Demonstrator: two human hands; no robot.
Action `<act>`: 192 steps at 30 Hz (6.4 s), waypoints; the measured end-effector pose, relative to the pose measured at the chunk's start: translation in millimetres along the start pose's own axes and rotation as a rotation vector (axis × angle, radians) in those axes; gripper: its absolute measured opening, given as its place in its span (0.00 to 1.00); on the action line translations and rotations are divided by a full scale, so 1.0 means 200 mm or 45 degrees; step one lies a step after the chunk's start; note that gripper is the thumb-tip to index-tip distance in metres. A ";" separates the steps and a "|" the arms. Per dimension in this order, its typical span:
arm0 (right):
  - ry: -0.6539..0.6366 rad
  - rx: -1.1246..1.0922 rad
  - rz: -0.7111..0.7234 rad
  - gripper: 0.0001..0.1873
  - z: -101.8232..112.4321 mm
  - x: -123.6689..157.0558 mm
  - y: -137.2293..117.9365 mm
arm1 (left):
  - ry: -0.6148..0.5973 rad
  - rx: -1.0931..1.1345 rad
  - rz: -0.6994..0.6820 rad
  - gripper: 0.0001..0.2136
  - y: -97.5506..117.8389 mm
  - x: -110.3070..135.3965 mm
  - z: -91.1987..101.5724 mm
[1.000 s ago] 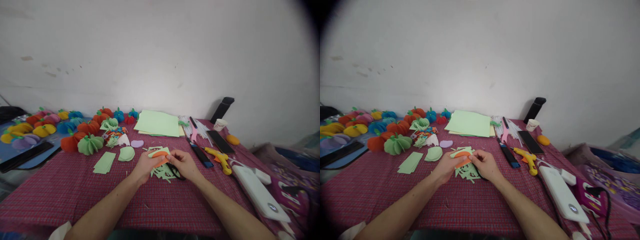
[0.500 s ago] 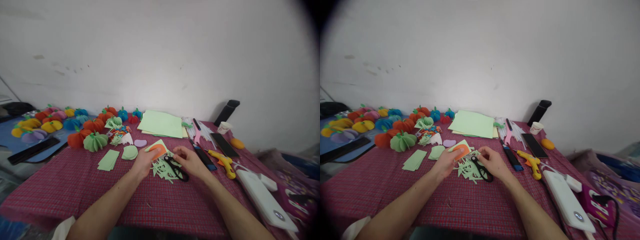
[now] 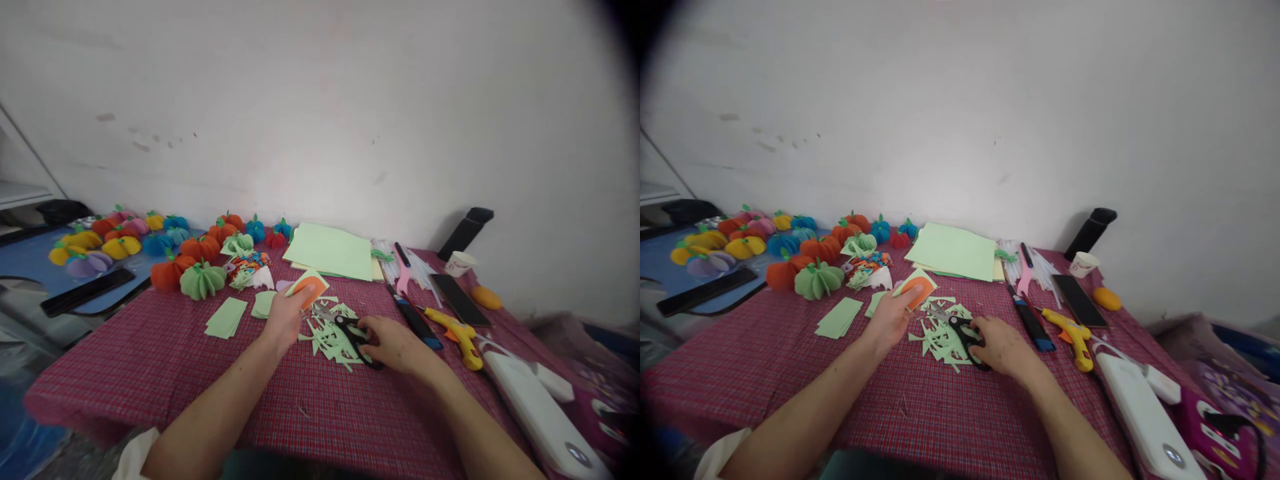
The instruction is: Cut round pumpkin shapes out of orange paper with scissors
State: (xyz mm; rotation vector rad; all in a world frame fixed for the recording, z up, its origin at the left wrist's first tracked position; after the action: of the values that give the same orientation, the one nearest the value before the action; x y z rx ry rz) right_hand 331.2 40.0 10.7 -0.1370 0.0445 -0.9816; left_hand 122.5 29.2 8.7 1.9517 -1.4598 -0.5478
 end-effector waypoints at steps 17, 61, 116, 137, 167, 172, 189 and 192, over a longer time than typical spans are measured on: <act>0.761 -0.413 0.270 0.16 0.07 0.00 -0.16 | -0.201 -0.244 0.300 0.16 -0.13 0.13 -0.05; 0.395 -1.218 0.070 0.18 -0.04 -0.07 -0.14 | -0.253 -0.315 0.273 0.16 -0.16 0.14 -0.04; 0.014 0.097 0.009 0.30 0.00 0.00 0.02 | 0.037 0.156 0.086 0.11 0.00 0.03 -0.02; -0.097 -1.439 0.127 0.20 0.04 -0.01 -0.16 | 0.026 0.221 0.137 0.13 0.01 0.04 -0.01; -0.224 -1.498 0.105 0.23 -0.02 0.00 -0.22 | 0.063 0.231 0.090 0.11 0.02 0.09 -0.07; -0.227 -1.513 0.112 0.22 -0.02 0.00 -0.23 | 0.054 0.233 0.089 0.11 0.02 0.10 -0.07; -0.227 -1.476 0.107 0.19 0.01 0.01 -0.25 | 0.044 0.235 0.072 0.10 0.02 0.10 -0.08; -0.222 -1.475 0.120 0.19 0.00 0.00 -0.24 | 0.060 0.243 0.071 0.11 0.02 0.10 -0.08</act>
State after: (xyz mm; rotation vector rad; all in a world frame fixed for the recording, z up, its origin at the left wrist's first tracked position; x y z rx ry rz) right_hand 291.9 13.1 16.3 -1.2671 0.4547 -0.7427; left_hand 136.4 13.1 23.5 2.0473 -1.5812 -0.3454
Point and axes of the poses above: each hand's wrist, its own x-axis away from the middle knuckle, its own z-axis out of the back of the hand, y = z × x, the point moved 2 cm from there along -x, towards the middle knuckle, and after that the axes turned 11 degrees about x, right-handed, at the moved point
